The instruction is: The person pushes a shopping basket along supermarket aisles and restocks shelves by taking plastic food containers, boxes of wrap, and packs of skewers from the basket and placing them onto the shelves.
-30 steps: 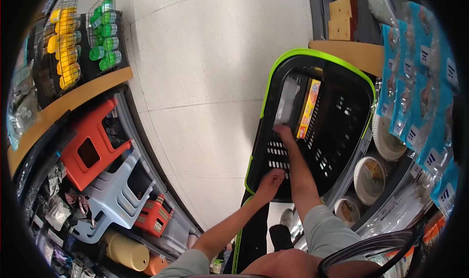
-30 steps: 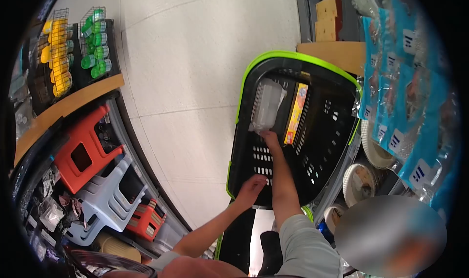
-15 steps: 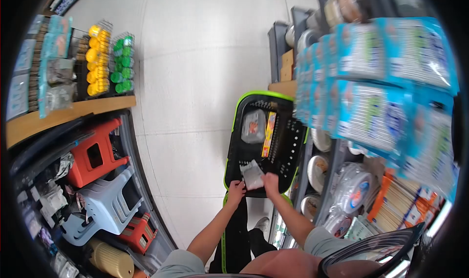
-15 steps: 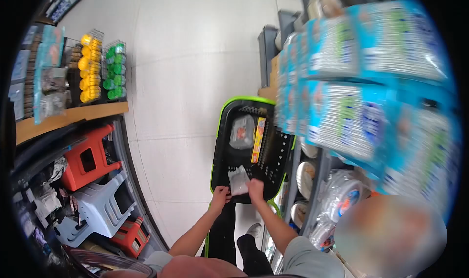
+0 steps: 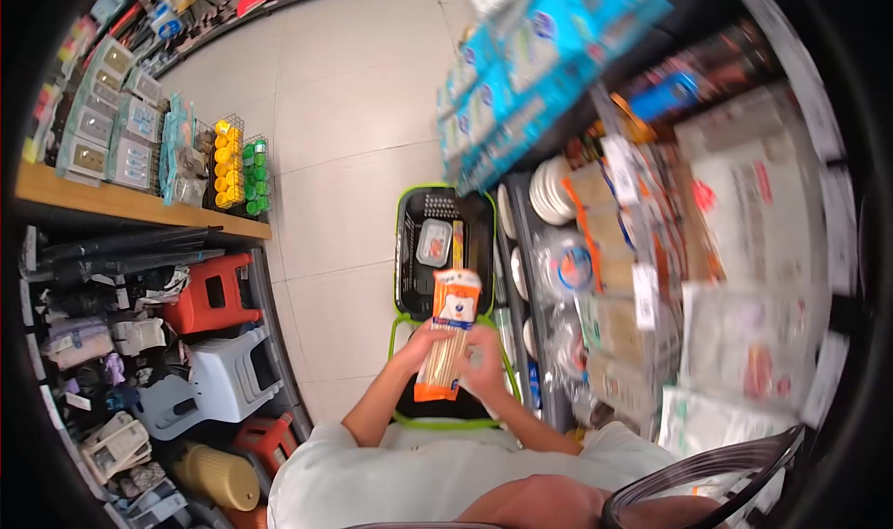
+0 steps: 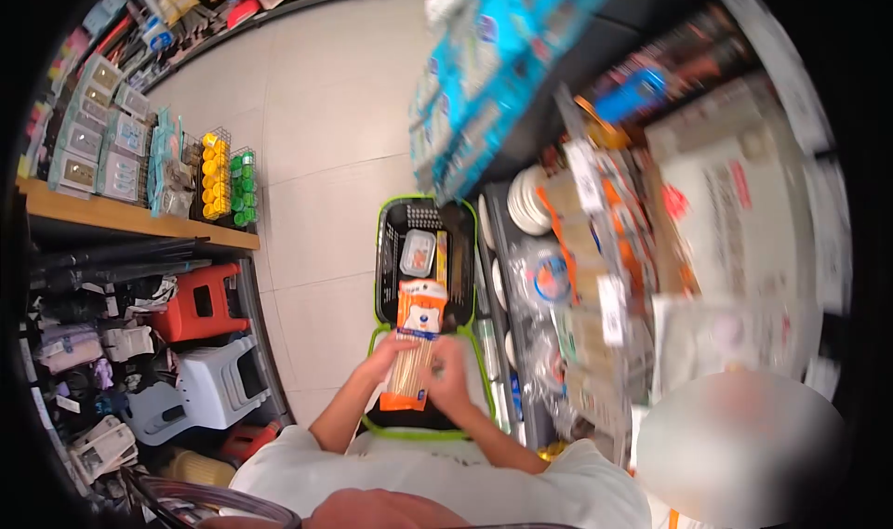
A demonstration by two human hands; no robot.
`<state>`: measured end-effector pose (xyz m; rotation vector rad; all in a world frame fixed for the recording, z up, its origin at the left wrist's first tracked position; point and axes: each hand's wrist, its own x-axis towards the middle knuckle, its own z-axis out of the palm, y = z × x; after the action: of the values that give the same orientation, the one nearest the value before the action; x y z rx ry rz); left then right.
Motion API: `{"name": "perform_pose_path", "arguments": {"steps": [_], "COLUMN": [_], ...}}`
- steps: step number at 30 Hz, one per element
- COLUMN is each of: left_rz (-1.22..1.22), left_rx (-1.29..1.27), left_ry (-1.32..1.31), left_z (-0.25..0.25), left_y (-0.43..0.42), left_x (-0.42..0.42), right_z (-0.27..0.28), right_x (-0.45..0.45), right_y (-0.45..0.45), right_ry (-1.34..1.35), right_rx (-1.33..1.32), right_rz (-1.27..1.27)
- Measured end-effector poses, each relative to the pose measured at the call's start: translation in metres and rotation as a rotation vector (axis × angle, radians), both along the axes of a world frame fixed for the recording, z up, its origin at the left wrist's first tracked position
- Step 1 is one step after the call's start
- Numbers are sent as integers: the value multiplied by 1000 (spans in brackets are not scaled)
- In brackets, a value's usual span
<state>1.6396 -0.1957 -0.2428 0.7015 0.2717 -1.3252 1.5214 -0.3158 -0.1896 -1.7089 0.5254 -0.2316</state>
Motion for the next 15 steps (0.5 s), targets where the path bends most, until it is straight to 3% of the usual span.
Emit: {"name": "perform_pose_path", "arguments": {"steps": [2, 4, 6, 7, 10, 15], "left_rz": [-101, -143, -330, -404, -573, -825], "left_rx": [-70, -174, -196, -179, -151, -182], "left_ry": [8, -30, -38, -172, -434, -585], "left_z": [63, 112, 132, 132, 156, 165], "left_y": [-9, -28, -41, -48, -62, -68], "left_x": [-18, -50, -82, -99, -143, -185], "right_z": [30, 40, 66, 91, 130, 157], "right_x": [-18, -43, -88, -106, -150, -213], "right_y": [-34, -61, -86, -88, -87, -68], "right_ry": [63, -133, -191, -127, -150, -343], "right_rx": [6, 491, 959, 1061, 790, 633], "right_rz": [-221, -390, -244, -318, -401, -681]}}
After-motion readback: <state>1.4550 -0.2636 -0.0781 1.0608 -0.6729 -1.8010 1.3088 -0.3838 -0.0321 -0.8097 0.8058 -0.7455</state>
